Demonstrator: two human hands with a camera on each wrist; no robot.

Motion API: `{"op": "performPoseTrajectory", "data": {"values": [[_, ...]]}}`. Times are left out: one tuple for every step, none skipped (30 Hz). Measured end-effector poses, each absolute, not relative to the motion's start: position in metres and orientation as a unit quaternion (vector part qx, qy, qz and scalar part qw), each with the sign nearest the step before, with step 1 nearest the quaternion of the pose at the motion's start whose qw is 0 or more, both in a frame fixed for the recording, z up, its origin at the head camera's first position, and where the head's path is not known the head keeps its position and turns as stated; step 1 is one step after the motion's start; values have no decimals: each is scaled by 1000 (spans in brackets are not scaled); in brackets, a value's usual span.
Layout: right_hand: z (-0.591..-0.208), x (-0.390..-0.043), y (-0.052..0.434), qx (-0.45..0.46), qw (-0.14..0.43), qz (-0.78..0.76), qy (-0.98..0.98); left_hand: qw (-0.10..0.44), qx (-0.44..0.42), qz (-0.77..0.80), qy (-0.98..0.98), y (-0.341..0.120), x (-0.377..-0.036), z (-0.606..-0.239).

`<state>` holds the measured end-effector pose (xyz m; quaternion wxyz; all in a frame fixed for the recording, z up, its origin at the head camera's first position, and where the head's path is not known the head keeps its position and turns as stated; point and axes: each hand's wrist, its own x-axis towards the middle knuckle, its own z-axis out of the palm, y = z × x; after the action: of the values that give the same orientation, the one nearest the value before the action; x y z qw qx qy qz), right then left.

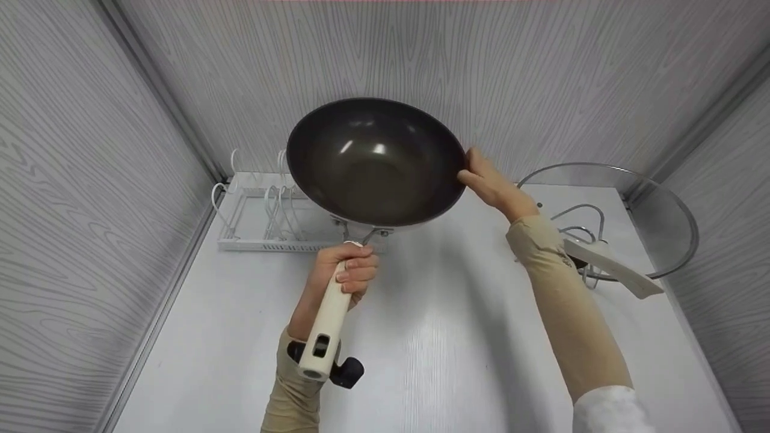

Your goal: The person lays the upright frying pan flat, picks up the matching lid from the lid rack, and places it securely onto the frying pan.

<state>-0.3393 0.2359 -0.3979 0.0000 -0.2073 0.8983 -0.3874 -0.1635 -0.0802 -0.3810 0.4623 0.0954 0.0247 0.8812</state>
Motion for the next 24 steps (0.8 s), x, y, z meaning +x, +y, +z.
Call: {"op": "performPoseTrajectory", "data": {"values": [[-398, -338, 237, -205, 3, -400, 894, 464, 98, 880, 29, -81, -164, -380], [-399, -337, 238, -203, 6, -411, 889, 465, 102, 879, 34, -81, -165, -380], [-399, -336, 239, -200, 8, -421, 885, 467, 106, 877, 37, -81, -166, -380], [-399, -334, 240, -195, 9, -430, 881, 470, 110, 875, 38, -82, -167, -380], [-399, -332, 241, -190, 8, -437, 879, 472, 114, 873, 38, -82, -168, -380], [-400, -331, 242, -185, 5, -443, 877, 476, 117, 871, 37, -83, -170, -381], [-400, -329, 243, -182, 3, -451, 874, 479, 118, 869, 35, -84, -171, -381], [-400, -328, 244, -178, 0, -459, 871, 481, 120, 868, 36, -85, -172, -381], [-400, -326, 244, -174, -5, -467, 867, 483, 120, 867, 35, -86, -173, -382], [-401, -326, 245, -171, -9, -477, 862, 485, 119, 866, 32, -87, -174, -382], [-401, -325, 245, -169, -16, -483, 859, 486, 116, 866, 29, -88, -175, -383], [-401, -324, 245, -168, -22, -490, 855, 487, 112, 866, 26, -89, -176, -383], [-401, -322, 245, -165, -26, -497, 851, 487, 108, 866, 23, -91, -177, -383], [-402, -320, 245, -161, -31, -504, 848, 489, 103, 866, 20, -92, -177, -384], [-402, -317, 246, -154, -35, -509, 846, 490, 100, 866, 18, -93, -178, -384], [-403, -314, 246, -149, -40, -517, 842, 493, 97, 865, 18, -93, -179, -384], [-403, -312, 246, -142, -48, -524, 839, 495, 96, 864, 21, -94, -179, -385], [-403, -309, 247, -136, -53, -532, 834, 497, 96, 862, 24, -94, -180, -385], [-403, -306, 247, -130, -63, -540, 829, 500, 95, 861, 29, -94, -180, -385], [-403, -303, 248, -125, -73, -543, 827, 502, 96, 859, 32, -93, -181, -386], [-403, -300, 248, -121, -83, -546, 825, 503, 97, 858, 37, -93, -182, -386], [-402, -298, 249, -119, -95, -548, 822, 505, 99, 857, 41, -94, -182, -386], [-401, -294, 249, -116, -104, -548, 822, 506, 101, 855, 45, -94, -183, -386], [-401, -291, 249, -112, -112, -548, 822, 509, 103, 853, 48, -94, -183, -386]]}}
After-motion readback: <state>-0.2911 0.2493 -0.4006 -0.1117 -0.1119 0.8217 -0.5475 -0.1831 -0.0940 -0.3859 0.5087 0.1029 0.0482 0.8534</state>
